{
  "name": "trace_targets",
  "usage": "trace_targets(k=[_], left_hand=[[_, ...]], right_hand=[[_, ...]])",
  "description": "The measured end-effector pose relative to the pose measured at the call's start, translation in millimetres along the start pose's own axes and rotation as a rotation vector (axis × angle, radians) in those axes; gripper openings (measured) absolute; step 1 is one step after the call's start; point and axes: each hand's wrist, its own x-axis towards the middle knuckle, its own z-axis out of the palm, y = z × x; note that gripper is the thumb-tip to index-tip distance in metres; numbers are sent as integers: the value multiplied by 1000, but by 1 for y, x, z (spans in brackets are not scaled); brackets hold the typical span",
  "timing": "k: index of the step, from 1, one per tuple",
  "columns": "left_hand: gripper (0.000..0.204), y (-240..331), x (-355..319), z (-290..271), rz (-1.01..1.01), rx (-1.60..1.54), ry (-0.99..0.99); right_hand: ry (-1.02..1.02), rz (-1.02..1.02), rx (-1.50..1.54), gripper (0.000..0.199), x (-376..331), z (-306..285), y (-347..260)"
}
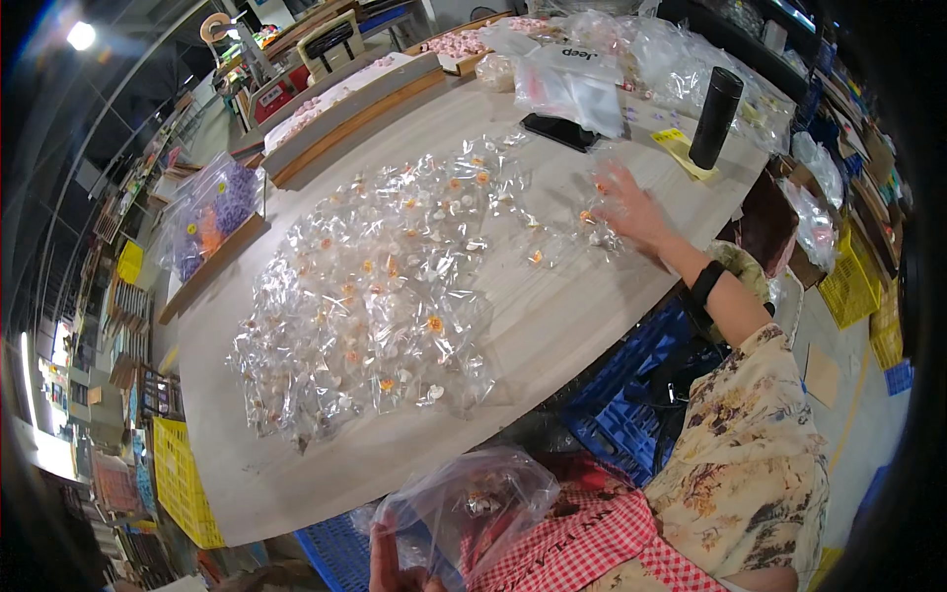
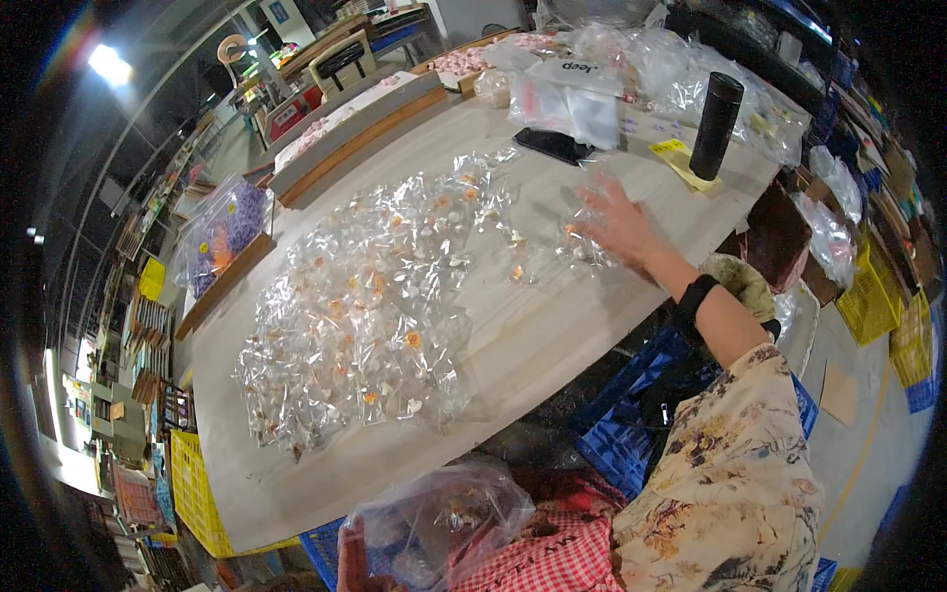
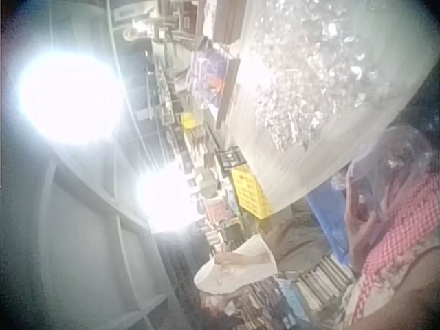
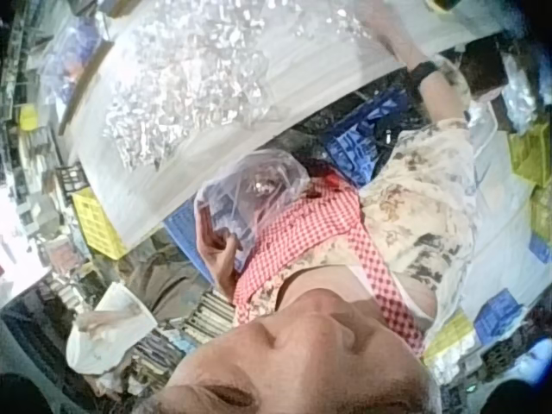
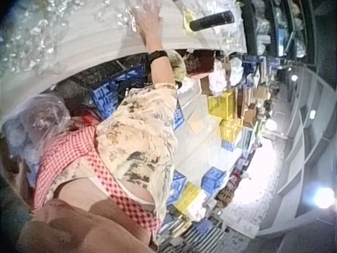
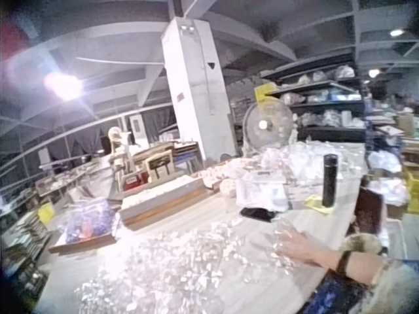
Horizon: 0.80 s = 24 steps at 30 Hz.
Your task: Sorting and packing small plastic parts from a table into plastic bags.
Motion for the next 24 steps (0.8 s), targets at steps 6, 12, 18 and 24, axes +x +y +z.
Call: trace_targets(k=[6, 12, 18, 24], left_hand=[[80, -1, 2, 0, 21, 2, -26], [81, -21, -1, -6, 76, 1, -16], [79, -15, -5, -6, 78, 40, -51], [78, -29, -3, -6, 22, 136, -117]], right_hand=[[-12, -268, -220, 46, -28, 15, -16], [83, -416, 29, 37, -42, 31, -5], [187, -417, 299, 18, -41, 34, -7], [289, 40, 465, 16, -23, 32, -10]])
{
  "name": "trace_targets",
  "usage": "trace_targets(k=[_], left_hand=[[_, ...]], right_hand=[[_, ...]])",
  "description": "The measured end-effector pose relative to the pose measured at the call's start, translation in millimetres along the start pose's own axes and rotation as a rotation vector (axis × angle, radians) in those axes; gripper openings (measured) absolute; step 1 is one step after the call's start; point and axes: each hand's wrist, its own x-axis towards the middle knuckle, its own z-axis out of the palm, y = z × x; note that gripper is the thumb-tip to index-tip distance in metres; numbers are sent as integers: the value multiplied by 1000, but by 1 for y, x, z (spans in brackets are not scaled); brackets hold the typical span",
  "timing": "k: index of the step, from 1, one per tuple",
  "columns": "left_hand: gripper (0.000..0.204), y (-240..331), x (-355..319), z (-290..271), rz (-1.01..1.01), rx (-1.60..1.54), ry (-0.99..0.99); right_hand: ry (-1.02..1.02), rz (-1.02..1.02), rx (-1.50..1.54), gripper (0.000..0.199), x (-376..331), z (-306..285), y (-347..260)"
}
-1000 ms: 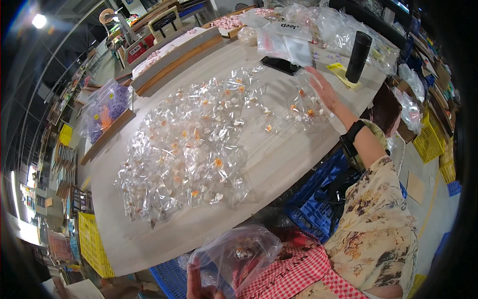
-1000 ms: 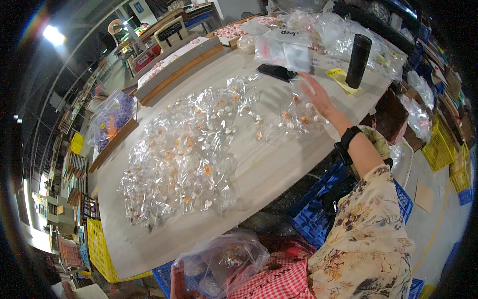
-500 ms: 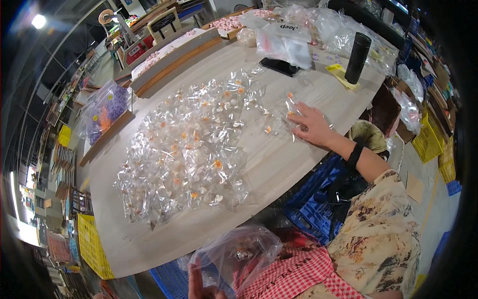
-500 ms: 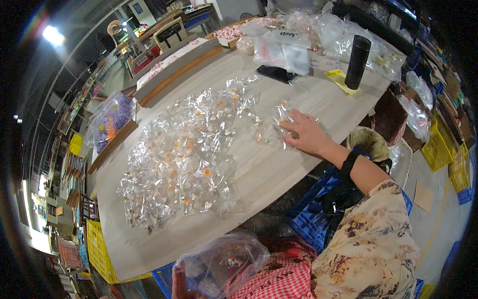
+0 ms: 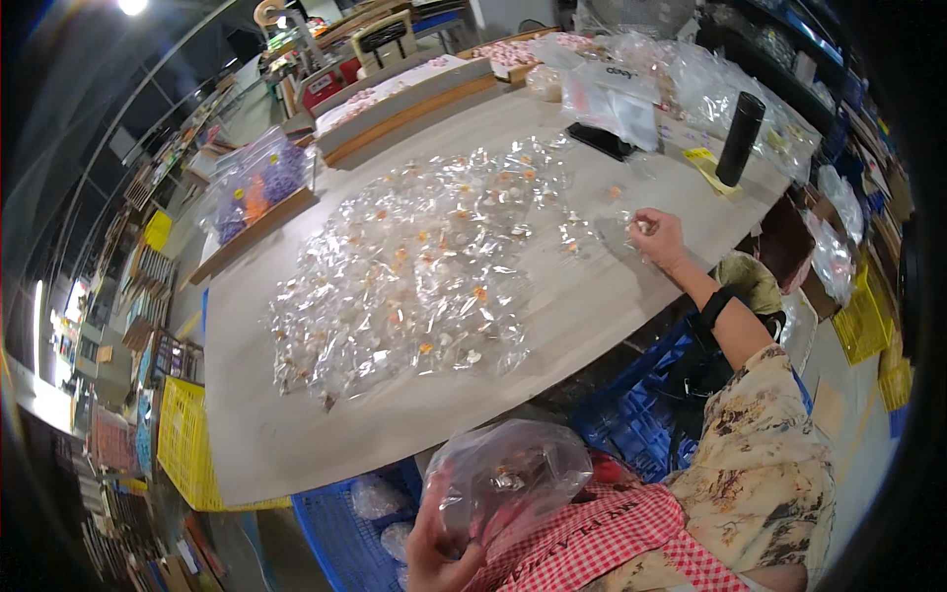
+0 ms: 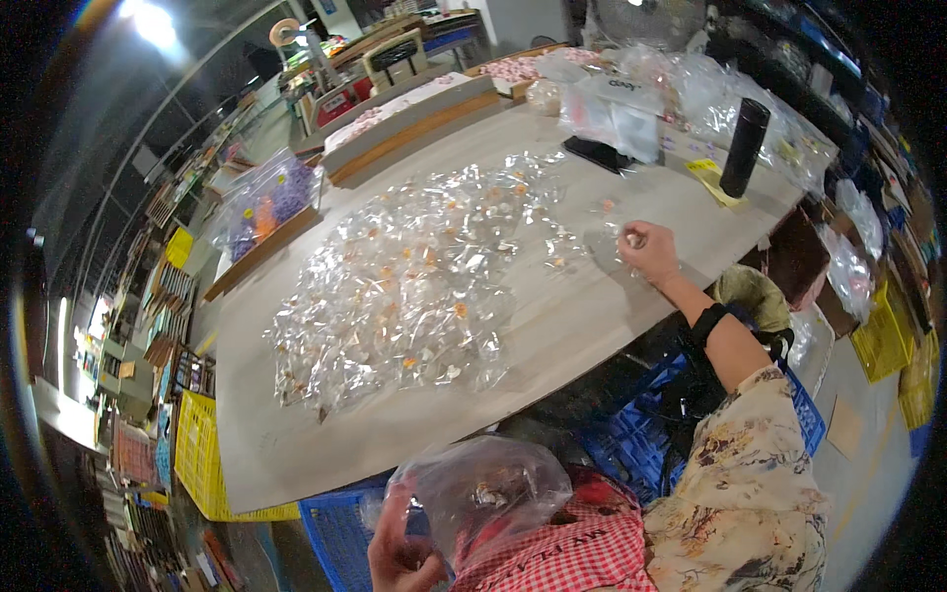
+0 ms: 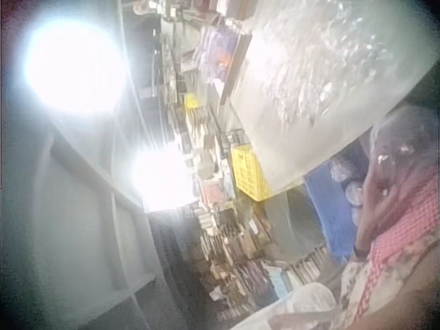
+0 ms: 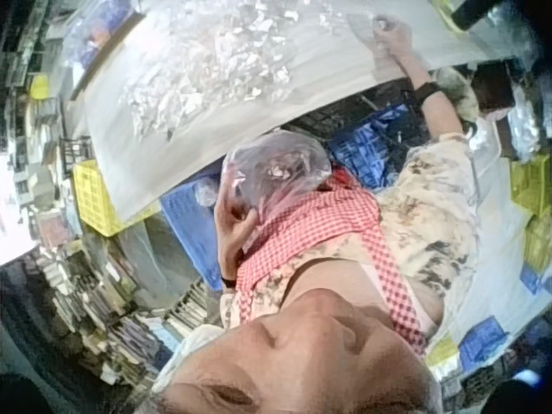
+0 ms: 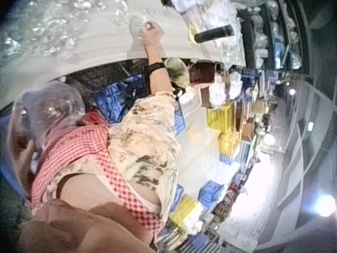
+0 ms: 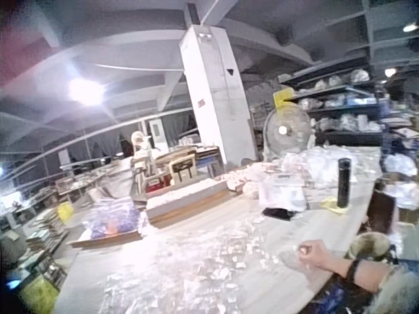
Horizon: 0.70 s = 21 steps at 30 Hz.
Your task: Sorting and packing small plastic parts from a table into plastic bags.
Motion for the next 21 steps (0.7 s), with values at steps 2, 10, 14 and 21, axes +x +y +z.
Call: trace_targets(k=[2, 10, 14, 21], left_hand=[[79, -4, 5, 1, 74, -10, -119], [81, 4, 9, -3, 99, -9, -245], [82, 1, 4, -9, 15, -54, -263], [78, 18, 13, -1, 119, -122, -255]], right_hand=[[84, -48, 8, 17, 10, 10, 10], [350, -78, 627, 26, 32, -11, -14], [26, -76, -19, 30, 37, -59, -20], [-348, -24, -296, 25, -17, -57, 0]])
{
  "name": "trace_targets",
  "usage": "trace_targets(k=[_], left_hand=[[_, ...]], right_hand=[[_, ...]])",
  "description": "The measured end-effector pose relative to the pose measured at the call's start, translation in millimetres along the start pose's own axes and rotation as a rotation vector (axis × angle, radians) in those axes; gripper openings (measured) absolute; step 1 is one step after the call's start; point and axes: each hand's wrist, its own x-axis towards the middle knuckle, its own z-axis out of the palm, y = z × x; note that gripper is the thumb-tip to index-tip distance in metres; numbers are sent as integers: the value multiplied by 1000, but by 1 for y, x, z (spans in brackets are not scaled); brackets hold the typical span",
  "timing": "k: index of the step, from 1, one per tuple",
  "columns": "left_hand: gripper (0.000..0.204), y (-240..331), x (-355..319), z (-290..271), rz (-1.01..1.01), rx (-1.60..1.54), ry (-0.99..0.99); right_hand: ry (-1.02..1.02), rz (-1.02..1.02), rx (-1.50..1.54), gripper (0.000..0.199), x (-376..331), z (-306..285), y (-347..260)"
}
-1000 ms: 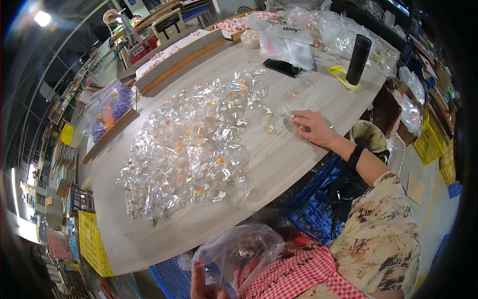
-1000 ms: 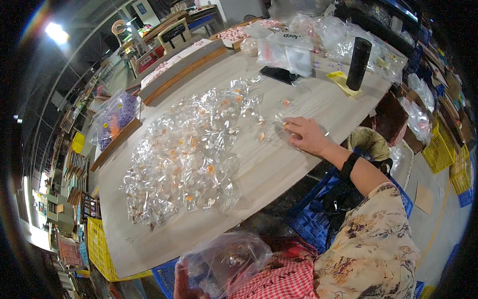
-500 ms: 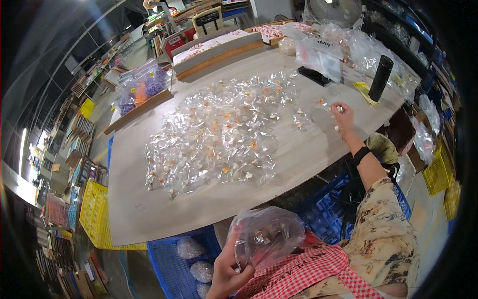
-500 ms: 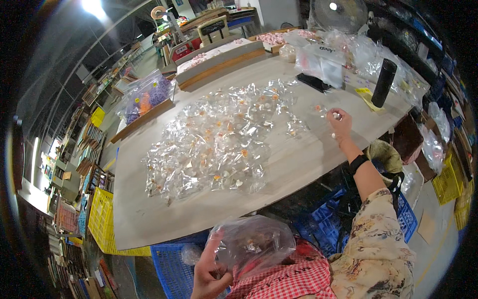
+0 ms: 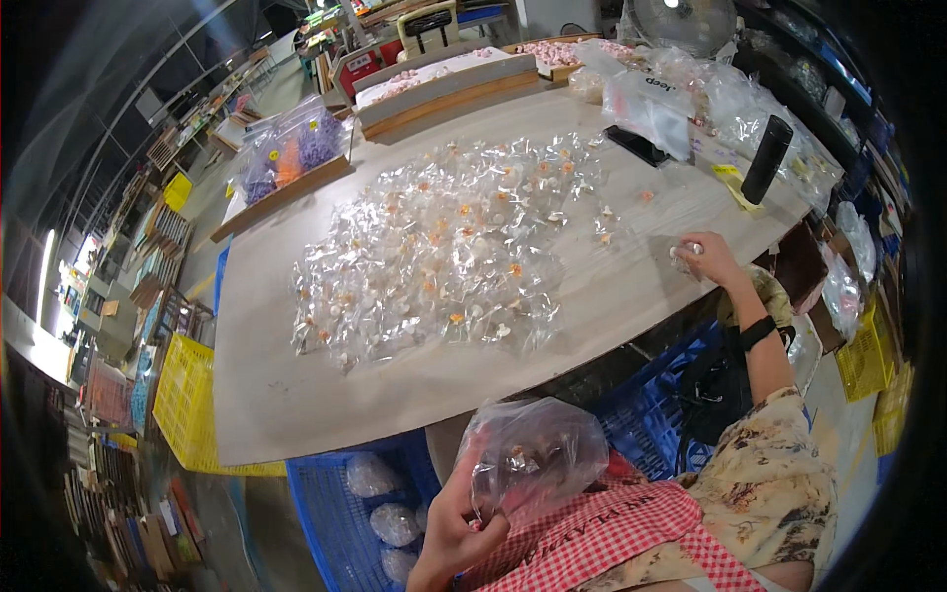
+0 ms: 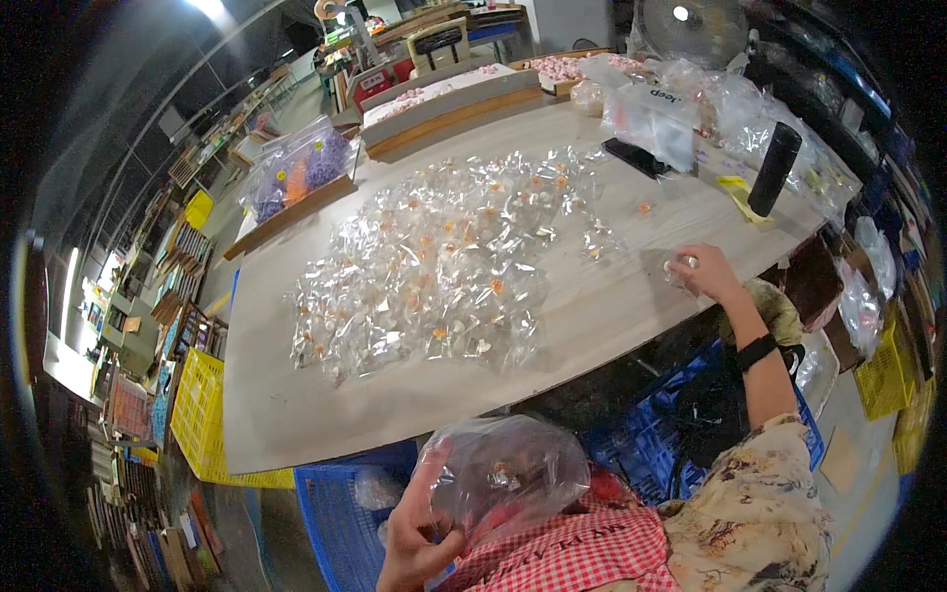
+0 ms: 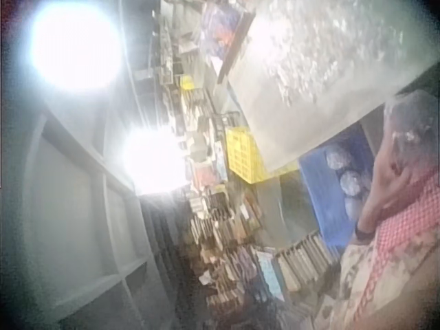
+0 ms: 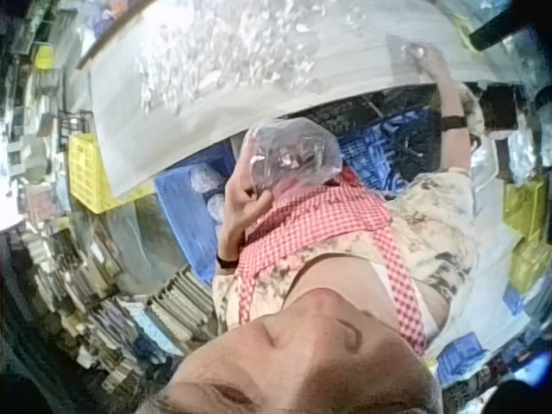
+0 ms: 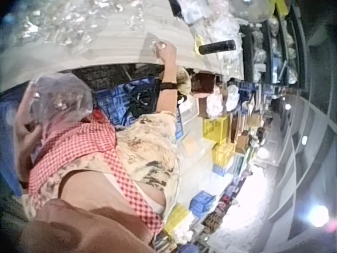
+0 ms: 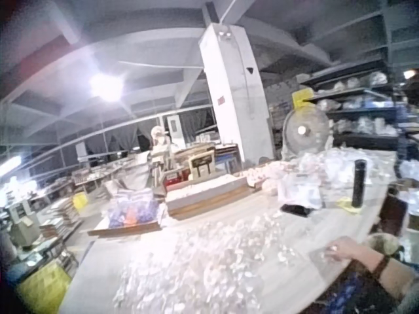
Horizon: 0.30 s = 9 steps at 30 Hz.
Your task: Sorting and packing small plastic parts from a table into plastic bags.
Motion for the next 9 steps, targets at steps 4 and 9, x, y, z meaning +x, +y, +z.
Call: trace_targets(k=[4, 9], left_hand=[[78, -2, -3, 0, 67, 50, -7], [79, 9, -7, 6, -14, 97, 1]], right_hand=[[-87, 244, 317, 15, -3, -5, -10], [-225, -326, 660, 10, -45, 25, -138]])
